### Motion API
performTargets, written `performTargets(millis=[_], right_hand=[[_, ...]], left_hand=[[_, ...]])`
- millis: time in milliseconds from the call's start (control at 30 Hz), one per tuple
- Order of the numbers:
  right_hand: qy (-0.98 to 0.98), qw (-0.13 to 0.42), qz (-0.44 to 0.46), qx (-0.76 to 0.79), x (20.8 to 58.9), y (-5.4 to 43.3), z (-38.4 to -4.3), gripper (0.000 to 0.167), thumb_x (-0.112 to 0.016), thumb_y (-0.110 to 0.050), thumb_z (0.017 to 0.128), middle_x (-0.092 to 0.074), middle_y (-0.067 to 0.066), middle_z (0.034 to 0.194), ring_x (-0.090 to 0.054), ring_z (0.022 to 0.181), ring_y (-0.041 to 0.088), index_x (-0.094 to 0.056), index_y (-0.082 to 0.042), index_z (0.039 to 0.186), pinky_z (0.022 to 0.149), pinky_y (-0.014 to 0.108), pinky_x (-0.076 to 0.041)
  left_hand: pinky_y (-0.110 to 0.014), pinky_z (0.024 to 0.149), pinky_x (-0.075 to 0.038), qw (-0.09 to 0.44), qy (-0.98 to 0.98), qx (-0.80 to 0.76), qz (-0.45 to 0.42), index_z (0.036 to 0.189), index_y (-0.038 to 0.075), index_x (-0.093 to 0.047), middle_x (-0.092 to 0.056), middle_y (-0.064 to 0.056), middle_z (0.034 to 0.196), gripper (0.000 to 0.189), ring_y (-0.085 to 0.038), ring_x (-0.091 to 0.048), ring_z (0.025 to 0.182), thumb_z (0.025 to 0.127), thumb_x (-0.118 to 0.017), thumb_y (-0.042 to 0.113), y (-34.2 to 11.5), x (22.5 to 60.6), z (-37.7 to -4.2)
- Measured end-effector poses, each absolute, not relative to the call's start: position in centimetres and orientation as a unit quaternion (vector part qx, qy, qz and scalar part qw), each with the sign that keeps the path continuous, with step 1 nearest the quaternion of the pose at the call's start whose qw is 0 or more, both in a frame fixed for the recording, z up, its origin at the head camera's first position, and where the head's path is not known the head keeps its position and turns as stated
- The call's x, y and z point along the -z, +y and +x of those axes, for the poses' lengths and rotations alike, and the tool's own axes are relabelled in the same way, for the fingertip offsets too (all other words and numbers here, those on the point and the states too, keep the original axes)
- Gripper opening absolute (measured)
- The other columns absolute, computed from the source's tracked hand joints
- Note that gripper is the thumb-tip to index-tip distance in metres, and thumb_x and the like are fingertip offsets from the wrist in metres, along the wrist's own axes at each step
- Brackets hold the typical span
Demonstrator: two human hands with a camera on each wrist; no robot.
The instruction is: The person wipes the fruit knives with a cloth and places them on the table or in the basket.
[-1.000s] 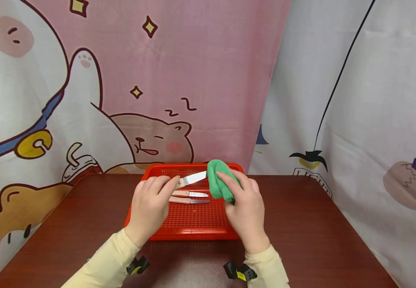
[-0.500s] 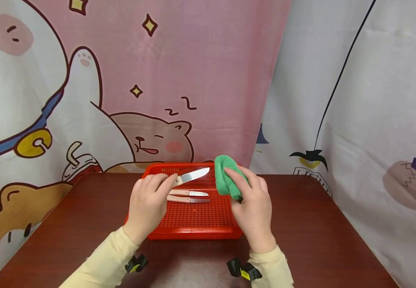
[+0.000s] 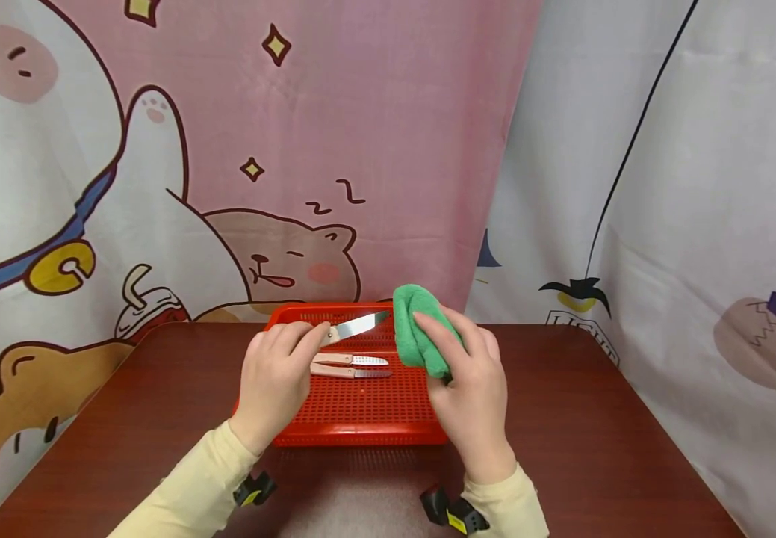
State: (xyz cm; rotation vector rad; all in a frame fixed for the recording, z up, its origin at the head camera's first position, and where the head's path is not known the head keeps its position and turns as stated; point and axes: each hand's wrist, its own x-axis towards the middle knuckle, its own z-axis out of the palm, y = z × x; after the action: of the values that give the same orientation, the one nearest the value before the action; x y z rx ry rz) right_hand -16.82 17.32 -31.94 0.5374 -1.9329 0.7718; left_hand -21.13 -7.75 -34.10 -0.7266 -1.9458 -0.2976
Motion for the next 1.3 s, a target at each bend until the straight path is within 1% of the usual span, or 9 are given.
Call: performTargets(millis=[167,300,433,567,700,933,1067,1133,1300], right_hand=[[-0.773,0.480,0.265,-0.320,32.1,16.2,-16.6,0.073,-0.067,0.024,0.061,-0.062,0.011,0.129,-0.054,0.105,0.037,-0.071,-0.016,0.122,0.086,0.045,-0.039],[-0.777,0.463,0.287,-0.316,32.4,15.1,-16.4,0.070,-0.066,0.021,0.064,-0.061,0.010,0.130,-0.055,0.107,0.036,-0.071,-0.017,0.123,0.089,0.043,-0.039],[-0.785,0.450,0.296,-0.307,32.5,14.3,-16.2,0.066,-0.068,0.016,0.068,-0.061,0.009,0.131,-0.055,0.109,0.034,-0.070,-0.020,0.124,0.088,0.042,-0.042],[-0.791,0.443,0.295,-0.302,32.7,13.9,-16.1,0.065,-0.069,0.015,0.069,-0.060,0.009,0.131,-0.055,0.109,0.033,-0.070,-0.021,0.123,0.085,0.043,-0.045],[-0.796,0.434,0.295,-0.301,33.1,13.8,-16.2,0.065,-0.070,0.016,0.069,-0.060,0.009,0.130,-0.057,0.108,0.032,-0.070,-0.021,0.123,0.082,0.043,-0.047],[-0.814,0.413,0.284,-0.295,33.8,13.6,-16.5,0.066,-0.074,0.014,0.070,-0.060,0.008,0.131,-0.056,0.115,0.030,-0.069,-0.022,0.125,0.082,0.046,-0.049],[-0.820,0.407,0.278,-0.290,34.0,13.5,-16.6,0.065,-0.075,0.013,0.071,-0.059,0.008,0.132,-0.056,0.115,0.030,-0.068,-0.022,0.126,0.083,0.046,-0.049],[-0.821,0.408,0.276,-0.288,34.0,13.5,-16.7,0.065,-0.075,0.013,0.071,-0.059,0.008,0.131,-0.056,0.114,0.031,-0.069,-0.022,0.125,0.082,0.046,-0.049],[-0.825,0.409,0.269,-0.283,34.1,13.8,-16.8,0.067,-0.075,0.015,0.069,-0.060,0.008,0.131,-0.056,0.111,0.032,-0.069,-0.022,0.125,0.078,0.046,-0.051]], left_hand=[[-0.038,0.059,-0.045,0.497,-0.803,0.129,-0.302,0.116,0.007,-0.070,-0.064,-0.009,0.098,0.031,-0.027,-0.059,0.080,0.086,-0.069,-0.003,-7.4,34.1,-21.1],[-0.038,0.058,-0.045,0.502,-0.799,0.129,-0.305,0.113,0.007,-0.070,-0.064,-0.009,0.096,0.029,-0.027,-0.060,0.078,0.086,-0.070,-0.002,-7.1,34.1,-21.0],[-0.037,0.057,-0.045,0.506,-0.795,0.130,-0.308,0.112,0.007,-0.071,-0.064,-0.008,0.095,0.026,-0.026,-0.060,0.078,0.087,-0.070,-0.002,-6.7,34.0,-21.0],[-0.037,0.057,-0.046,0.505,-0.794,0.133,-0.312,0.111,0.006,-0.071,-0.064,-0.008,0.095,0.027,-0.026,-0.060,0.079,0.086,-0.070,-0.003,-6.5,34.0,-20.9],[-0.036,0.057,-0.045,0.504,-0.791,0.138,-0.317,0.112,0.007,-0.070,-0.063,-0.008,0.095,0.032,-0.025,-0.059,0.077,0.083,-0.068,-0.006,-6.3,34.0,-20.8],[-0.037,0.058,-0.045,0.501,-0.786,0.152,-0.327,0.110,0.007,-0.067,-0.064,-0.009,0.097,0.033,-0.026,-0.060,0.079,0.080,-0.069,-0.008,-6.0,34.0,-20.5],[-0.037,0.057,-0.044,0.502,-0.784,0.155,-0.330,0.109,0.006,-0.067,-0.063,-0.009,0.096,0.035,-0.026,-0.059,0.077,0.079,-0.067,-0.010,-6.1,34.2,-20.5],[-0.037,0.056,-0.044,0.503,-0.783,0.157,-0.332,0.109,0.006,-0.068,-0.063,-0.008,0.096,0.035,-0.026,-0.058,0.076,0.078,-0.066,-0.012,-6.1,34.2,-20.6],[-0.037,0.057,-0.044,0.507,-0.779,0.157,-0.333,0.109,0.007,-0.069,-0.063,-0.008,0.094,0.032,-0.026,-0.058,0.076,0.082,-0.063,-0.011,-6.2,34.3,-20.7]])
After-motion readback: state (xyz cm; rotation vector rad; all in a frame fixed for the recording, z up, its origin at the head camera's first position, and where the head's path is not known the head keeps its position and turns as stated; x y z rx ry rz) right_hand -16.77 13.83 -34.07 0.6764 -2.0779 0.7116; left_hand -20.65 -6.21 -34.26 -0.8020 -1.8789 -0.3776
